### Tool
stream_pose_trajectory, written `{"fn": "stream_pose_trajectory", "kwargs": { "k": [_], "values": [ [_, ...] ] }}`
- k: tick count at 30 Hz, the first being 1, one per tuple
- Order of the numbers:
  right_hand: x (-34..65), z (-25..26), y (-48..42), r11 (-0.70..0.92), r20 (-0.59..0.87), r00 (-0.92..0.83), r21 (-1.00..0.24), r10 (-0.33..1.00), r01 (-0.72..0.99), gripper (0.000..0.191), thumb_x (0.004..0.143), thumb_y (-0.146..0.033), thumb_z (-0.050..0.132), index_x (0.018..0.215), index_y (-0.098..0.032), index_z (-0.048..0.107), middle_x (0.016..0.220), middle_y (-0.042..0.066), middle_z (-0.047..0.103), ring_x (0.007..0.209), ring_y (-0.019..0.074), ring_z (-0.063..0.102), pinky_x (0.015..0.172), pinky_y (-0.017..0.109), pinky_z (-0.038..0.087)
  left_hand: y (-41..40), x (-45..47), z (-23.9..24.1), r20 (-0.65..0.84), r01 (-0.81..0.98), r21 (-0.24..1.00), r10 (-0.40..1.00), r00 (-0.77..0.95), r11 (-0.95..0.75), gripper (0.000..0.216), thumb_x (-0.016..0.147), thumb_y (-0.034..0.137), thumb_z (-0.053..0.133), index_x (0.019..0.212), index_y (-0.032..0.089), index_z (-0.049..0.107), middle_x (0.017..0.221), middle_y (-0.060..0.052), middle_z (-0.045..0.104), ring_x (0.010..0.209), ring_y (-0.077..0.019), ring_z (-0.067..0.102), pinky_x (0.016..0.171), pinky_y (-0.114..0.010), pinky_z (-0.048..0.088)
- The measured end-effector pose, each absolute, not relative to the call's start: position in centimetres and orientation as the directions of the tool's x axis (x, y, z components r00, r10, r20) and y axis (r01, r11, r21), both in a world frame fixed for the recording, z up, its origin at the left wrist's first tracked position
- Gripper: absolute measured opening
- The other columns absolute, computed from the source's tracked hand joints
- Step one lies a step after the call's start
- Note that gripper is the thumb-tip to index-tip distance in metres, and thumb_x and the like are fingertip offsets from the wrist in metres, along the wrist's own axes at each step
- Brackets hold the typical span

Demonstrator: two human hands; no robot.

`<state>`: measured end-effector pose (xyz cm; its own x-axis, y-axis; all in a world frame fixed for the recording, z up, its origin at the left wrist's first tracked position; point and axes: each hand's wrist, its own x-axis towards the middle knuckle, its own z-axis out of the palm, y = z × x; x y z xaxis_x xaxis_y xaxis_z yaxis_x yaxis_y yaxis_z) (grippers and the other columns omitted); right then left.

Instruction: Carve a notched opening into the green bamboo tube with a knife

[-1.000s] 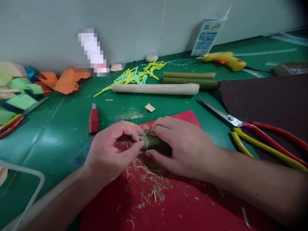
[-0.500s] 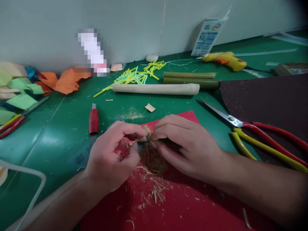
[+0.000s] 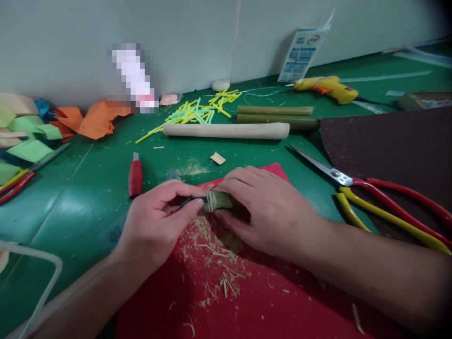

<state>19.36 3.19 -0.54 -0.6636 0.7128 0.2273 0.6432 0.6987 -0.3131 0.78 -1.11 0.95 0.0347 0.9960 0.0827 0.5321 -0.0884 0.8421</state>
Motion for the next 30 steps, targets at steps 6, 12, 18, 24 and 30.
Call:
{"fn": "stream_pose_trajectory", "kwargs": {
  "k": [6,12,18,24,30],
  "values": [
    [19.5,-0.6,3.2,0.698,0.209,-0.67,-0.307,0.713,0.647,0.021,0.085,-0.035,0.045,0.083,-0.017,0.055,0.086,0.006,0.055,0.081,0.0192,0.049,0.069,0.031,0.037,-1.0,1.5,0.2,-0.05,0.434,0.899,0.998,-0.032,0.059,0.012,0.073,0.018,0.063,0.084,0.019,0.059,0.073,0.002,0.062,0.062,-0.0075,0.056,0.055,-0.016,0.045],
    [19.4,-0.7,3.2,0.692,0.211,-0.663,-0.306,0.719,0.654,0.021,0.085,-0.036,0.045,0.079,-0.018,0.053,0.084,0.005,0.054,0.079,0.0183,0.047,0.067,0.03,0.036,-0.6,2.2,0.4,0.005,0.514,0.857,0.998,-0.061,0.027,0.009,0.067,0.015,0.062,0.073,0.018,0.057,0.066,0.002,0.059,0.056,-0.008,0.053,0.046,-0.016,0.039],
    [19.3,-0.9,3.2,0.692,0.22,-0.659,-0.315,0.719,0.65,0.02,0.085,-0.036,0.046,0.079,-0.018,0.052,0.083,0.004,0.054,0.076,0.0176,0.046,0.066,0.03,0.035,-0.6,2.6,0.7,-0.016,0.558,0.829,0.998,-0.065,0.05,0.009,0.064,0.013,0.06,0.071,0.018,0.056,0.061,0.004,0.056,0.051,-0.0068,0.048,0.044,-0.016,0.038],
    [19.4,-0.8,3.1,0.698,0.249,-0.653,-0.302,0.716,0.65,0.018,0.084,-0.035,0.047,0.077,-0.019,0.051,0.082,0.003,0.053,0.074,0.0166,0.045,0.063,0.029,0.033,-0.6,2.5,0.9,-0.018,0.569,0.821,0.998,-0.053,0.045,0.009,0.064,0.012,0.059,0.069,0.018,0.057,0.063,0.003,0.058,0.054,-0.0079,0.051,0.047,-0.017,0.04],
    [19.3,-0.7,3.4,0.712,0.257,-0.665,-0.295,0.701,0.637,0.019,0.085,-0.035,0.047,0.077,-0.018,0.051,0.081,0.004,0.054,0.073,0.0163,0.045,0.061,0.029,0.033,-0.2,2.5,0.9,0.021,0.56,0.827,0.993,-0.114,0.047,0.006,0.065,0.014,0.061,0.069,0.017,0.059,0.062,0.003,0.057,0.05,-0.0061,0.046,0.047,-0.016,0.038]
  ]
}}
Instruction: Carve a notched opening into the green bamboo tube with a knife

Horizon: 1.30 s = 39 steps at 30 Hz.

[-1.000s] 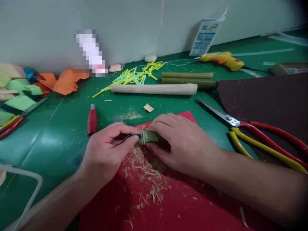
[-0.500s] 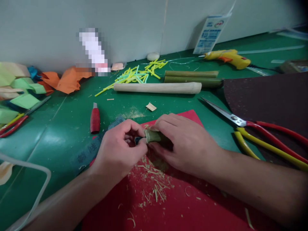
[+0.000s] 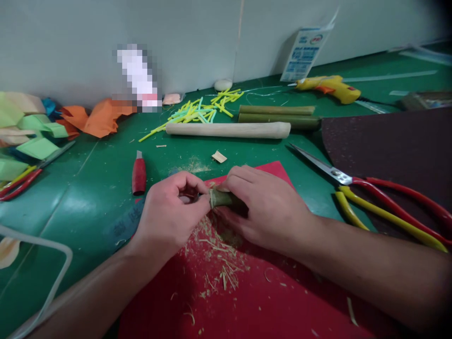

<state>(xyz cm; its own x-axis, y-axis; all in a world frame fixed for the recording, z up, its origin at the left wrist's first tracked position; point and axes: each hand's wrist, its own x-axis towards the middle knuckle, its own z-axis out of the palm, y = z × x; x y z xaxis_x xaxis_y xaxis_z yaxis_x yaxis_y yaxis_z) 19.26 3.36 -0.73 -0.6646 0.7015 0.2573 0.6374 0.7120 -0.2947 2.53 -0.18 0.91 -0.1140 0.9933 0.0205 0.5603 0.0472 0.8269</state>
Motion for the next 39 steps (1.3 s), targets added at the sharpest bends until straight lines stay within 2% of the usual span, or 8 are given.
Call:
{"fn": "stream_pose_trajectory", "kwargs": {
  "k": [9,17,20,26,33,39],
  "values": [
    [19.4,-0.9,3.1,0.688,0.253,-0.64,-0.281,0.726,0.669,0.02,0.084,-0.037,0.047,0.075,-0.019,0.049,0.081,0.003,0.053,0.073,0.0162,0.045,0.059,0.029,0.032,-0.7,2.5,0.8,0.03,0.552,0.832,0.991,-0.129,0.047,0.009,0.064,0.012,0.062,0.071,0.017,0.058,0.062,0.005,0.057,0.05,-0.0051,0.048,0.047,-0.014,0.039],
    [19.2,-0.6,3.1,0.677,0.258,-0.626,-0.282,0.736,0.68,0.019,0.084,-0.036,0.047,0.075,-0.018,0.051,0.082,0.004,0.054,0.07,0.0162,0.044,0.06,0.03,0.032,-1.1,2.4,0.6,0.041,0.595,0.804,0.997,-0.067,0.007,0.008,0.067,0.013,0.061,0.072,0.018,0.057,0.063,0.004,0.058,0.052,-0.0069,0.05,0.047,-0.016,0.04],
    [19.1,-0.5,3.0,0.677,0.25,-0.629,-0.28,0.736,0.68,0.019,0.084,-0.034,0.046,0.08,-0.017,0.054,0.084,0.005,0.054,0.074,0.0177,0.046,0.064,0.031,0.034,-1.2,2.3,0.5,0.105,0.674,0.737,0.993,-0.047,-0.046,0.008,0.07,0.016,0.06,0.077,0.019,0.059,0.07,0.003,0.062,0.055,-0.0077,0.052,0.049,-0.017,0.042],
    [19.1,-0.3,2.8,0.677,0.241,-0.633,-0.23,0.735,0.699,0.021,0.085,-0.032,0.044,0.087,-0.017,0.058,0.089,0.007,0.056,0.083,0.0225,0.049,0.07,0.034,0.035,-1.5,2.0,0.4,0.3,0.759,0.621,0.954,0.0,-0.196,0.016,0.071,0.014,0.062,0.085,0.022,0.062,0.083,0.005,0.066,0.074,-0.0091,0.061,0.072,-0.018,0.049],
    [19.2,-0.1,2.7,0.655,0.28,-0.594,-0.257,0.754,0.711,0.022,0.081,-0.031,0.046,0.095,-0.016,0.055,0.083,0.005,0.062,0.076,0.0218,0.055,0.066,0.033,0.036,-1.8,1.9,0.3,0.378,0.806,0.525,0.923,0.068,-0.274,0.012,0.074,0.014,0.063,0.083,0.022,0.062,0.082,0.006,0.067,0.075,-0.0078,0.061,0.068,-0.016,0.049],
    [19.1,0.3,2.4,0.648,0.221,-0.609,-0.278,0.762,0.709,0.024,0.082,-0.035,0.043,0.091,-0.018,0.056,0.084,0.005,0.061,0.078,0.0214,0.056,0.066,0.033,0.036,-2.0,2.4,0.5,0.443,0.775,0.528,0.891,0.097,-0.347,0.011,0.072,0.009,0.061,0.074,0.02,0.06,0.076,0.004,0.064,0.073,-0.0087,0.061,0.067,-0.019,0.049]
  ]
}}
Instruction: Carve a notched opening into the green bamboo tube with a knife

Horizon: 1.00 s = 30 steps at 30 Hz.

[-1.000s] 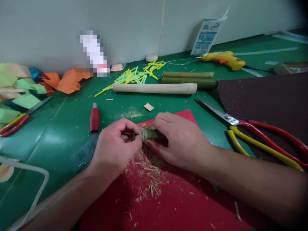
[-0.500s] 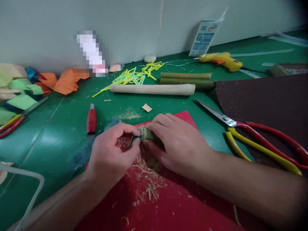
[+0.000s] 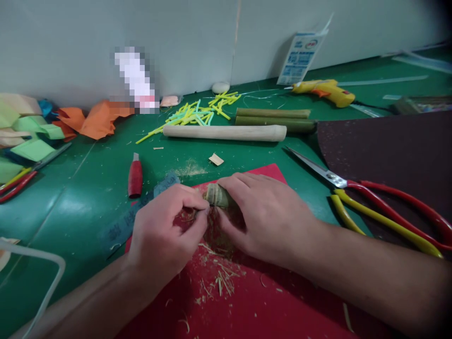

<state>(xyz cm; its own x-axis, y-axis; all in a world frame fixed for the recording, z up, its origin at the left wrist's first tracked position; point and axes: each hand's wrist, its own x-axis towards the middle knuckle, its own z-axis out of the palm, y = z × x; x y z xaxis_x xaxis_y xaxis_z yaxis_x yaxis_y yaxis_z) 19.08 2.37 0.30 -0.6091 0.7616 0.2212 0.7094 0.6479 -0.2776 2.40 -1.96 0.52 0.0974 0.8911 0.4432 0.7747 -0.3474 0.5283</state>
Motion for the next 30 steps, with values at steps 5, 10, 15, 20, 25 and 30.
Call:
{"fn": "stream_pose_trajectory", "kwargs": {
  "k": [5,10,15,20,25,30],
  "values": [
    [19.23,0.3,2.09,0.648,0.235,-0.604,-0.281,0.762,0.708,0.025,0.081,-0.038,0.042,0.089,-0.019,0.054,0.084,0.005,0.059,0.077,0.0213,0.054,0.067,0.033,0.035,-2.24,2.56,0.65,0.501,0.781,0.482,0.856,0.126,-0.396,0.011,0.071,0.008,0.062,0.072,0.019,0.06,0.074,0.004,0.065,0.072,-0.0083,0.061,0.067,-0.019,0.049],
    [19.14,0.28,2.08,0.637,0.246,-0.588,-0.265,0.771,0.724,0.02,0.078,-0.037,0.042,0.081,-0.019,0.051,0.078,0.004,0.059,0.071,0.0198,0.053,0.06,0.032,0.031,-2.46,2.66,0.78,0.511,0.78,0.451,0.842,0.173,-0.434,0.011,0.072,0.009,0.062,0.074,0.019,0.061,0.076,0.003,0.066,0.073,-0.0067,0.062,0.068,-0.016,0.05],
    [19.07,0.35,2.08,0.628,0.273,-0.568,-0.27,0.777,0.73,0.019,0.077,-0.036,0.042,0.079,-0.02,0.05,0.074,0.003,0.059,0.067,0.0184,0.052,0.056,0.031,0.027,-2.57,2.64,0.83,0.509,0.778,0.435,0.837,0.202,-0.453,0.011,0.072,0.009,0.062,0.075,0.02,0.062,0.077,0.003,0.066,0.074,-0.0074,0.063,0.068,-0.017,0.05],
    [19.19,0.22,1.98,0.625,0.26,-0.569,-0.287,0.78,0.726,0.022,0.078,-0.04,0.041,0.076,-0.02,0.05,0.071,0.002,0.057,0.064,0.0176,0.051,0.052,0.03,0.021,-2.57,2.66,0.92,0.502,0.777,0.446,0.843,0.193,-0.444,0.011,0.072,0.01,0.062,0.074,0.02,0.061,0.077,0.003,0.067,0.073,-0.0081,0.063,0.067,-0.018,0.051],
    [19.26,0.34,1.86,0.629,0.251,-0.576,-0.313,0.778,0.712,0.021,0.077,-0.038,0.041,0.073,-0.02,0.05,0.066,0.002,0.054,0.062,0.0165,0.049,0.051,0.03,0.018,-2.69,2.72,0.88,0.508,0.772,0.44,0.836,0.207,-0.458,0.011,0.072,0.011,0.062,0.075,0.021,0.061,0.075,0.004,0.067,0.071,-0.0077,0.063,0.064,-0.018,0.051],
    [19.26,0.52,1.9,0.625,0.256,-0.57,-0.306,0.781,0.718,0.021,0.078,-0.038,0.041,0.074,-0.02,0.051,0.067,0.002,0.055,0.062,0.0167,0.049,0.051,0.03,0.02,-2.8,2.81,0.85,0.504,0.77,0.477,0.849,0.156,-0.425,0.011,0.073,0.011,0.061,0.077,0.021,0.06,0.075,0.005,0.065,0.072,-0.0081,0.062,0.067,-0.018,0.051]
  ]
}}
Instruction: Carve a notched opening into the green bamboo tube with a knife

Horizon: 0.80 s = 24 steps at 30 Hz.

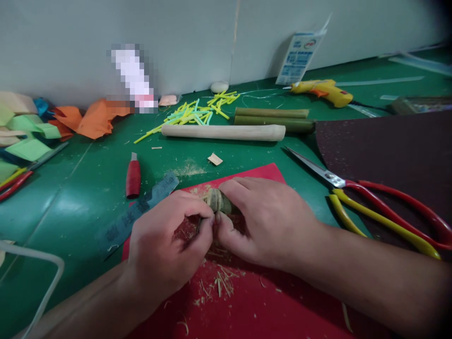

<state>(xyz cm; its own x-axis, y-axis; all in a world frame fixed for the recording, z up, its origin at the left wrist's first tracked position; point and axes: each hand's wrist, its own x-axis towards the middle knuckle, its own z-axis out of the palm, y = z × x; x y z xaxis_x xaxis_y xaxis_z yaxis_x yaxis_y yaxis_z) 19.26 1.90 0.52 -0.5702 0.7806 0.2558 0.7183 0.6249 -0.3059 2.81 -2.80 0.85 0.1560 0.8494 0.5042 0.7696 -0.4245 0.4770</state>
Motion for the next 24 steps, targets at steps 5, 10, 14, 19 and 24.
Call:
{"fn": "stream_pose_trajectory", "kwargs": {
  "k": [5,10,14,19,24],
  "values": [
    [19.1,0.6,1.9,0.647,0.227,-0.606,-0.287,0.762,0.706,0.02,0.08,-0.034,0.04,0.079,-0.018,0.052,0.075,0.004,0.058,0.069,0.0185,0.051,0.057,0.031,0.027,-2.4,2.9,0.9,0.476,0.791,0.472,0.868,0.142,-0.389,0.014,0.071,0.01,0.062,0.08,0.021,0.061,0.076,0.004,0.064,0.069,-0.0088,0.06,0.067,-0.02,0.051],
    [19.1,0.4,1.8,0.671,0.195,-0.644,-0.3,0.739,0.679,0.021,0.082,-0.034,0.039,0.084,-0.018,0.053,0.083,0.006,0.057,0.074,0.0199,0.052,0.062,0.032,0.032,-2.1,3.0,0.7,0.469,0.784,0.481,0.871,0.148,-0.392,0.013,0.068,0.008,0.06,0.071,0.02,0.058,0.069,0.004,0.062,0.065,-0.0089,0.058,0.062,-0.02,0.049],
    [19.0,0.3,2.0,0.664,0.154,-0.654,-0.315,0.741,0.679,0.02,0.082,-0.031,0.039,0.087,-0.017,0.053,0.085,0.007,0.057,0.077,0.0207,0.052,0.063,0.032,0.033,-1.9,3.0,0.4,0.433,0.792,0.504,0.894,0.115,-0.345,0.013,0.065,0.008,0.059,0.071,0.02,0.057,0.067,0.005,0.06,0.058,-0.0079,0.055,0.056,-0.019,0.046],
    [19.1,0.2,2.0,0.655,0.147,-0.646,-0.305,0.749,0.691,0.02,0.084,-0.031,0.038,0.087,-0.017,0.052,0.085,0.007,0.056,0.076,0.0212,0.052,0.063,0.033,0.032,-1.8,3.1,0.2,0.374,0.806,0.525,0.925,0.069,-0.273,0.012,0.064,0.009,0.059,0.07,0.019,0.056,0.063,0.006,0.057,0.05,-0.0055,0.048,0.049,-0.018,0.042],
    [19.1,0.1,2.0,0.654,0.149,-0.646,-0.321,0.749,0.684,0.018,0.085,-0.03,0.039,0.085,-0.017,0.052,0.083,0.005,0.056,0.074,0.0195,0.051,0.061,0.031,0.031,-1.8,3.1,0.2,0.439,0.809,0.487,0.893,0.099,-0.329,0.009,0.068,0.01,0.058,0.069,0.018,0.056,0.064,0.005,0.057,0.052,-0.0061,0.048,0.051,-0.018,0.042]
  ]
}}
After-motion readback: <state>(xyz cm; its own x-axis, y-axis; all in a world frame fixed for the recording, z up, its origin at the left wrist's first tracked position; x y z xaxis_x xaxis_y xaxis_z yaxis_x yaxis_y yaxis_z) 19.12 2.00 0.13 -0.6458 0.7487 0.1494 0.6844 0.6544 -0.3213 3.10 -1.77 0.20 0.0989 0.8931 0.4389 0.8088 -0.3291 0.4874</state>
